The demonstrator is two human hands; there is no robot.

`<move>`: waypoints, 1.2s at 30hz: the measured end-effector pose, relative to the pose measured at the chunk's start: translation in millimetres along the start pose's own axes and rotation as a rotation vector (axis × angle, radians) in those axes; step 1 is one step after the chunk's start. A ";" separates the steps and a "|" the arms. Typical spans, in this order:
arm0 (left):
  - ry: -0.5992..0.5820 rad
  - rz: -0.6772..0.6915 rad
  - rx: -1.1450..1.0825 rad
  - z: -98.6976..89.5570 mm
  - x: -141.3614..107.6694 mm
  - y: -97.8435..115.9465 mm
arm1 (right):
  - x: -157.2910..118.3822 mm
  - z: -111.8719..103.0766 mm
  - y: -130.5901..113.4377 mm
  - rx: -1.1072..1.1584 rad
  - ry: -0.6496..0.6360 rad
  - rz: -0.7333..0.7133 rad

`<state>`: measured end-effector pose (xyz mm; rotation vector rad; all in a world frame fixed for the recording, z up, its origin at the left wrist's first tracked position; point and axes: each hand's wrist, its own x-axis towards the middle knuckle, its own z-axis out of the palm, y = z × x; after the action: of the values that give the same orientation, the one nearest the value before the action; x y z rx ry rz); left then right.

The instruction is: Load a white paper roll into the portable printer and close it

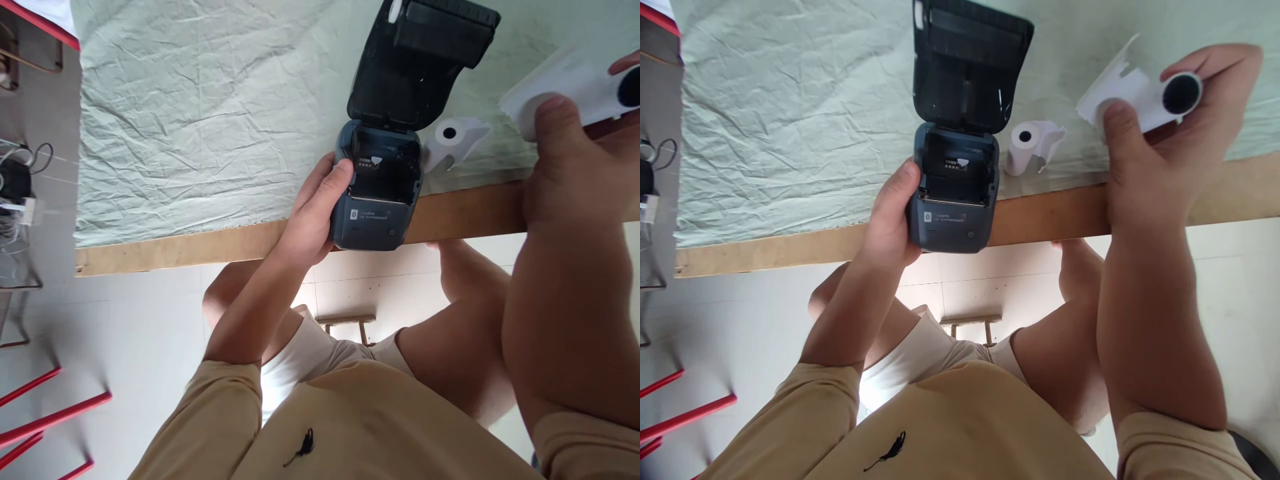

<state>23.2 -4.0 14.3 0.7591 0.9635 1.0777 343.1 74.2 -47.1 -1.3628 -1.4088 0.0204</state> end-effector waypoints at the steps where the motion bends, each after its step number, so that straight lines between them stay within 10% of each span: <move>1: 0.006 -0.007 0.001 0.1 -0.1 -0.1 | -1.9 2.0 -4.6 -0.011 0.066 -0.006; 8: 0.017 -0.036 -0.025 0.2 -1.3 0.0 | -14.2 -2.5 -26.7 -0.153 -0.139 0.036; 17: 0.036 -0.065 -0.011 0.4 -0.6 0.4 | -11.5 -4.3 -21.1 -0.178 -0.106 -0.003; 25: -0.015 -0.008 0.022 -2.9 1.8 -1.1 | -12.0 -9.3 -72.2 -0.040 -0.226 -0.512; 32: -0.018 -0.002 0.015 -4.2 4.0 -3.4 | -32.3 23.9 -91.6 -0.124 -0.380 -0.169; 36: -0.039 -0.005 0.002 -4.9 3.8 -4.2 | -27.0 18.4 -99.6 0.208 -0.113 -0.131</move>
<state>20.9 -1.4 7.6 0.7763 0.9328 1.0540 255.3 33.8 -6.7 -1.1106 -1.5432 0.1561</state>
